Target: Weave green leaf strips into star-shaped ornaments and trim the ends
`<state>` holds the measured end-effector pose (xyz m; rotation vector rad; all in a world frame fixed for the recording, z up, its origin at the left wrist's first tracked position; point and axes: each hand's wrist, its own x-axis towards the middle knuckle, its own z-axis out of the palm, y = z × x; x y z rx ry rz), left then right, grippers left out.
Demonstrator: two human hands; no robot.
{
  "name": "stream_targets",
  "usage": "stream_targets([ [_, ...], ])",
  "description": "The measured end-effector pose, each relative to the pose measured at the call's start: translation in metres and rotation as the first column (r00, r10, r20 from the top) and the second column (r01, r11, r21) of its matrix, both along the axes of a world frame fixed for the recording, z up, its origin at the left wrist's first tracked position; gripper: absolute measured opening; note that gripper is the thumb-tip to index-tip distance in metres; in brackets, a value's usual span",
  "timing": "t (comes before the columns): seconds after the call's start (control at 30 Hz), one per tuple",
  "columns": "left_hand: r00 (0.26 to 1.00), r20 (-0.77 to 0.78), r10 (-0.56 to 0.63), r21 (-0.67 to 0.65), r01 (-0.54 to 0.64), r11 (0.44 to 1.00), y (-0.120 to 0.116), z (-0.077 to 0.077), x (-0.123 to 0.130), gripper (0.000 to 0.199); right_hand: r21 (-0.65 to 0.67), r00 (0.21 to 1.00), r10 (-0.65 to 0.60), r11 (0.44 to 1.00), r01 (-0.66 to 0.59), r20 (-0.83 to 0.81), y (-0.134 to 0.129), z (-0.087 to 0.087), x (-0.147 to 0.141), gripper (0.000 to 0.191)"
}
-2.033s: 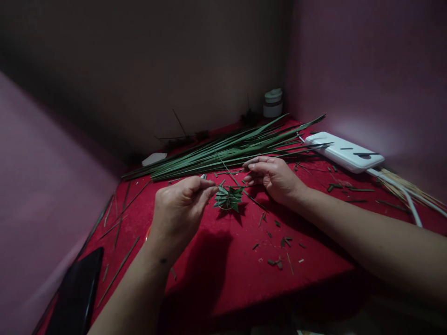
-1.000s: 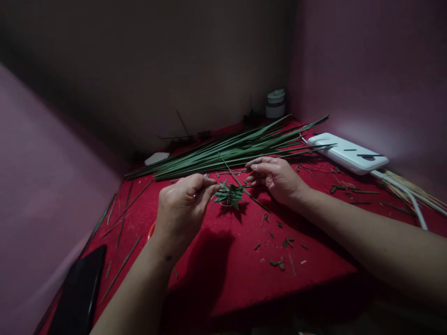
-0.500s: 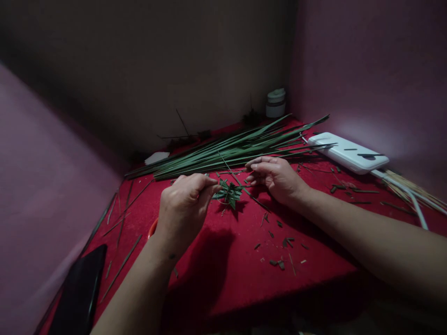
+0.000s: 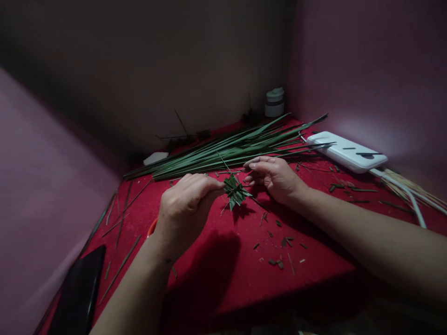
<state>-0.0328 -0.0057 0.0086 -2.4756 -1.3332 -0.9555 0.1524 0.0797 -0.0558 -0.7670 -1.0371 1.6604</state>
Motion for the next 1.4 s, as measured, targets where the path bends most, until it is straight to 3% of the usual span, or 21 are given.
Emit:
stream_targets([
  [0.43,0.999,0.012,-0.037,0.017,0.037,0.999,0.0,0.001,0.003,0.005,-0.028,0.987,0.154,0.988,-0.152,0.054,-0.004,0.001,-0.002,0.025],
  [0.7,0.998,0.045,-0.043,0.026,0.042,0.999,0.0,0.0,0.003,0.005,-0.062,0.925,0.371,0.928,-0.367,0.076,-0.011,0.003,-0.005,0.021],
  [0.97,0.993,0.015,-0.119,0.005,0.119,0.993,-0.002,0.004,0.006,0.006,-0.155,0.915,0.404,0.904,-0.399,0.002,-0.01,-0.002,-0.003,0.009],
  [1.1,0.989,0.001,-0.151,-0.027,0.151,0.988,-0.003,0.006,0.007,0.006,-0.223,0.936,0.351,0.911,-0.345,-0.014,-0.012,-0.001,-0.005,0.011],
  [1.4,0.986,0.045,-0.16,-0.029,0.162,0.986,-0.004,0.003,0.009,0.007,-0.152,0.947,0.308,0.944,-0.293,0.086,-0.016,-0.006,-0.009,0.02],
])
